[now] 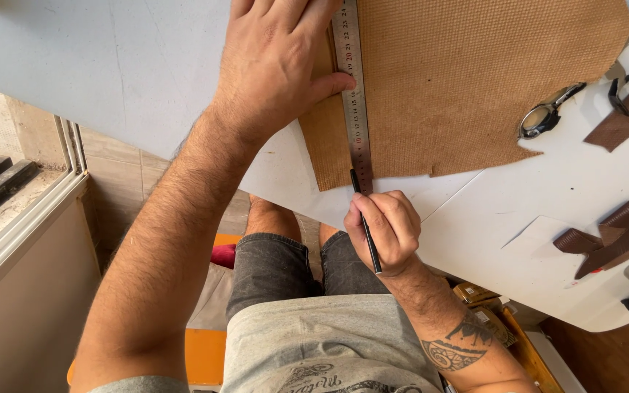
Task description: Measuring and marking a piece of leather with a ruler and pencil before cutting a strip with scissors.
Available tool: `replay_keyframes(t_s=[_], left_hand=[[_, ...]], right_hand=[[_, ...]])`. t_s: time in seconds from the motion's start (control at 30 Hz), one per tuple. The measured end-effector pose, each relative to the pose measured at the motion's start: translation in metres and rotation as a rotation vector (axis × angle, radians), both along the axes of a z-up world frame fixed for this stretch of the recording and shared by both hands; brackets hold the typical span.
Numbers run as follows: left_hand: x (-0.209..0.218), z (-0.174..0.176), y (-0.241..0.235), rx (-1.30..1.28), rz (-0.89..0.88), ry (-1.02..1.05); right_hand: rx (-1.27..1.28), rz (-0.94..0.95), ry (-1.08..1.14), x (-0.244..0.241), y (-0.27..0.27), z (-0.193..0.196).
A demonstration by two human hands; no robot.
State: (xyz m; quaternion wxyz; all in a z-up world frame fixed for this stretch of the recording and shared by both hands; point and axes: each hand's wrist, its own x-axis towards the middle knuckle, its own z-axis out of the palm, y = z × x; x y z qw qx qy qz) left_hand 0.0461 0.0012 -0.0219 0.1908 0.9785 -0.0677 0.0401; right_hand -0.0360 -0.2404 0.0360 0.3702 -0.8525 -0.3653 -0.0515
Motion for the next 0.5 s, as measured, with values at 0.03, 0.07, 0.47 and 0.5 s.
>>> replay_keyframes(t_s=[0.03, 0.07, 0.47, 0.5], left_hand=[[0.0, 0.001, 0.0, 0.001, -0.001, -0.002], [0.0, 0.002, 0.0, -0.001, -0.005, -0.003], [0.002, 0.003, 0.001, 0.029, -0.005, -0.018], [0.003, 0.004, 0.0, 0.029, -0.004, -0.018]], right_hand=[[-0.015, -0.013, -0.005, 0.0, 0.0, -0.001], [-0.033, -0.029, -0.009, -0.001, 0.0, -0.002], [-0.041, -0.073, -0.051, 0.003, 0.013, -0.002], [-0.041, -0.072, -0.051, 0.006, 0.015, -0.003]])
